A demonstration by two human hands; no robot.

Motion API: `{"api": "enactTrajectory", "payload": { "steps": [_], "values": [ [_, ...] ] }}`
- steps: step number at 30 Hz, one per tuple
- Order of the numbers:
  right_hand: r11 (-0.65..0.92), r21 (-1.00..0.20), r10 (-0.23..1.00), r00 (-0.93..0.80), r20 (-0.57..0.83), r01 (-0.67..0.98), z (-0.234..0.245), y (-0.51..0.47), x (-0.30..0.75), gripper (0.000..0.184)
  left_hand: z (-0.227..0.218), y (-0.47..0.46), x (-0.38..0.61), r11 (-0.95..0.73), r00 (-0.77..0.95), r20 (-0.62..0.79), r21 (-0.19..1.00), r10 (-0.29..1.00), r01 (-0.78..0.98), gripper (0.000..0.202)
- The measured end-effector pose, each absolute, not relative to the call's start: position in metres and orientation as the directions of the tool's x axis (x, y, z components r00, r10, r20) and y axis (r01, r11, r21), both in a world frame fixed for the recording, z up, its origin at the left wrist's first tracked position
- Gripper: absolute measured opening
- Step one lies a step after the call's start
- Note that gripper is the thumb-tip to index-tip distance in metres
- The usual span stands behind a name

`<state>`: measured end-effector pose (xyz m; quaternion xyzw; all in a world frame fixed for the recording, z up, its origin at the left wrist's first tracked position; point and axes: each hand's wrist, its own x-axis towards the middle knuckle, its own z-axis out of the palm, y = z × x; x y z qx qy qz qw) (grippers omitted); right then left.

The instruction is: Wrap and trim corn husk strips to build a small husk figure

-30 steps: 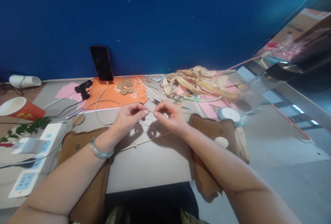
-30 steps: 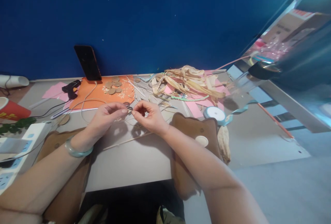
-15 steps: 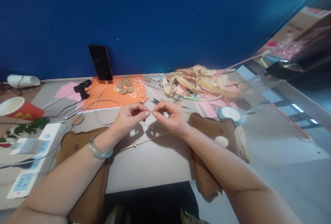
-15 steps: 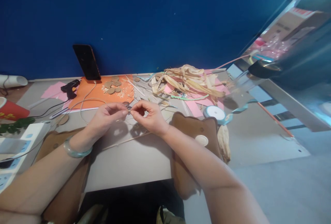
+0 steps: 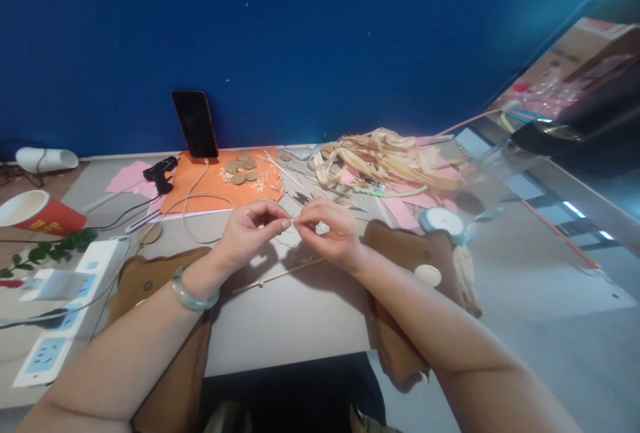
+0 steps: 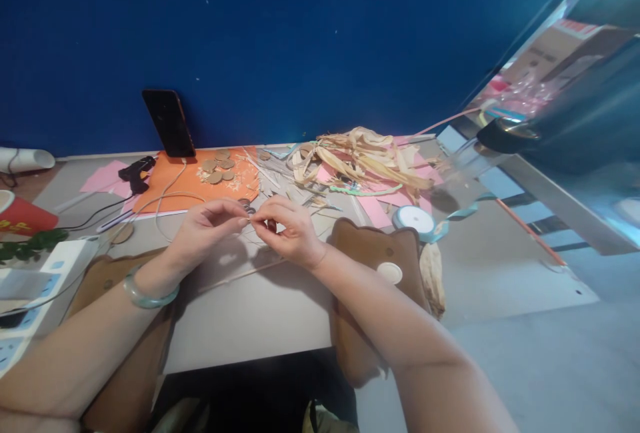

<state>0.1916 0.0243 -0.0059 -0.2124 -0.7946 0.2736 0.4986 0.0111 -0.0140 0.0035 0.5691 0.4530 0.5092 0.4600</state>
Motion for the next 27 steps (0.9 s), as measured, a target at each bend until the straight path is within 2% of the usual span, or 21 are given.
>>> {"api": "enactTrajectory", "payload": {
  "steps": [5, 13, 22, 27],
  "values": [
    [0.751, -0.656, 0.626, -0.395, 0.672, 0.074, -0.0063, 0.0244, 0.1908, 0.005, 0.004, -0.0149, 0.0096, -0.309, 0.018, 0.312, 0.932, 0.95, 0.188, 0.012],
    [0.71, -0.701, 0.662, -0.399, 0.635, 0.061, -0.0054, 0.0247, 0.19, 0.006, 0.0028, -0.0161, 0.0089, -0.446, -0.012, 0.482, 0.82, 0.876, 0.359, 0.002],
    [0.649, -0.76, 0.677, -0.456, 0.578, 0.001, -0.0047, 0.0274, 0.1894, 0.007, 0.0024, -0.0175, 0.0093, -0.515, 0.051, 0.551, 0.737, 0.833, 0.438, 0.004],
    [0.701, -0.711, 0.659, -0.42, 0.624, 0.044, -0.0051, 0.026, 0.1895, 0.006, 0.0, -0.0166, 0.0094, -0.521, 0.012, 0.584, 0.714, 0.812, 0.467, 0.001]
  ]
}}
